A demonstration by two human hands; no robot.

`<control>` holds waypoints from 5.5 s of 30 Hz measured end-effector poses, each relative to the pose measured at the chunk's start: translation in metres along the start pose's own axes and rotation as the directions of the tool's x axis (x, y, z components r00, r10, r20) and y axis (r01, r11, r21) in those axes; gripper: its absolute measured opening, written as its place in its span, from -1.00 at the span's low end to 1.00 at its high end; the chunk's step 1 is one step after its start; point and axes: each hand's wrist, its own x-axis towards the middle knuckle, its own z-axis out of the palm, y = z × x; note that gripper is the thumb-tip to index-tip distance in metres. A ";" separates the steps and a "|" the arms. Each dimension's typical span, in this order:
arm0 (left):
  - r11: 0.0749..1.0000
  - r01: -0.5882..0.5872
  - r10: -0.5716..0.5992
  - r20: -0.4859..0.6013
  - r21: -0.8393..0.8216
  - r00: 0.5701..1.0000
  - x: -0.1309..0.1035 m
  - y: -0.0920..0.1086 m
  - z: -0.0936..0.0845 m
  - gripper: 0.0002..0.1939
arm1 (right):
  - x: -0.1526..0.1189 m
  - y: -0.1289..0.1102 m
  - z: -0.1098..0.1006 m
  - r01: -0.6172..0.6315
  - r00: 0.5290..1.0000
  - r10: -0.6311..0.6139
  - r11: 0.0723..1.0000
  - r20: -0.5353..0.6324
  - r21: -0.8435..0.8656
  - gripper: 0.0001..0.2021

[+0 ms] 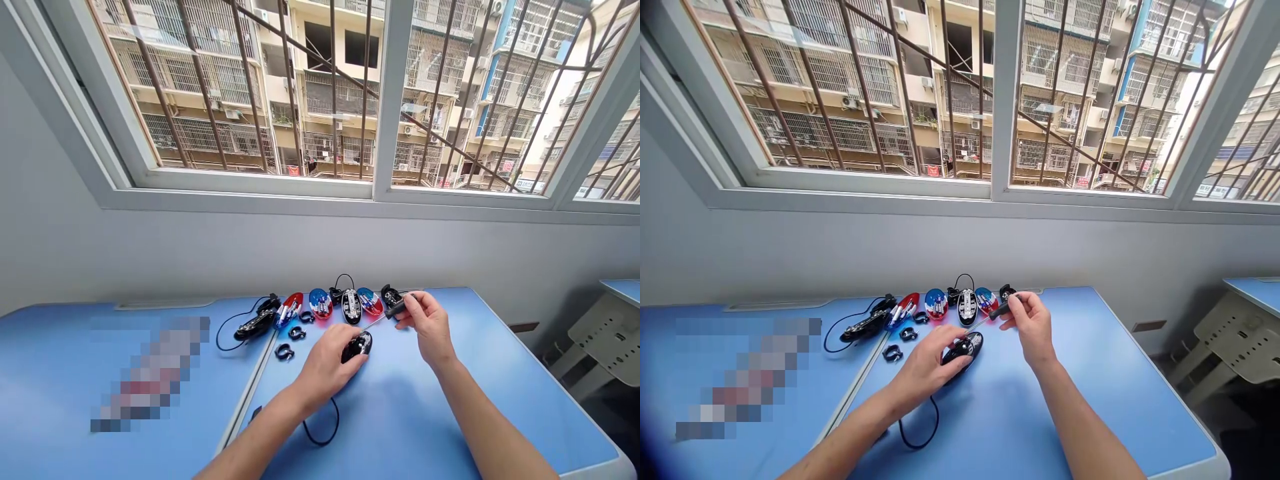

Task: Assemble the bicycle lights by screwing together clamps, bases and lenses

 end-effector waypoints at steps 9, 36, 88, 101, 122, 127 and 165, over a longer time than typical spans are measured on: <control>0.996 -0.006 0.012 -0.067 0.088 0.998 0.001 0.001 0.008 -0.78 | 0.001 0.003 -0.002 0.021 1.000 -0.021 1.000 0.001 0.000 -0.67; 0.493 0.390 -0.421 0.178 -0.778 0.889 -0.041 -0.027 -0.006 -0.82 | -0.036 0.019 0.022 -0.011 0.870 0.189 0.931 0.455 -0.365 -0.65; 0.680 0.318 -0.331 0.110 -0.661 0.937 -0.046 -0.041 -0.005 -0.85 | -0.027 0.014 0.013 0.045 0.660 0.351 0.864 0.665 -0.501 -0.71; 0.661 0.322 -0.313 0.141 -0.678 0.939 -0.047 -0.041 -0.008 -0.87 | -0.026 0.012 0.012 0.042 0.640 0.367 0.861 0.676 -0.507 -0.71; 0.589 0.292 -0.290 0.140 -0.754 0.947 -0.045 -0.042 -0.001 -0.78 | -0.027 0.029 0.019 -0.341 0.703 0.539 0.828 0.464 -0.444 -0.60; 0.588 0.200 -0.285 0.030 -0.783 0.958 -0.045 -0.044 0.003 -0.63 | -0.030 0.037 0.021 -0.446 0.712 0.518 0.855 0.473 -0.265 -0.60; 0.567 0.418 -0.306 0.289 -0.710 0.907 -0.009 -0.010 0.013 -0.70 | -0.026 -0.005 0.006 0.270 0.944 -0.253 0.961 0.210 -0.056 -0.82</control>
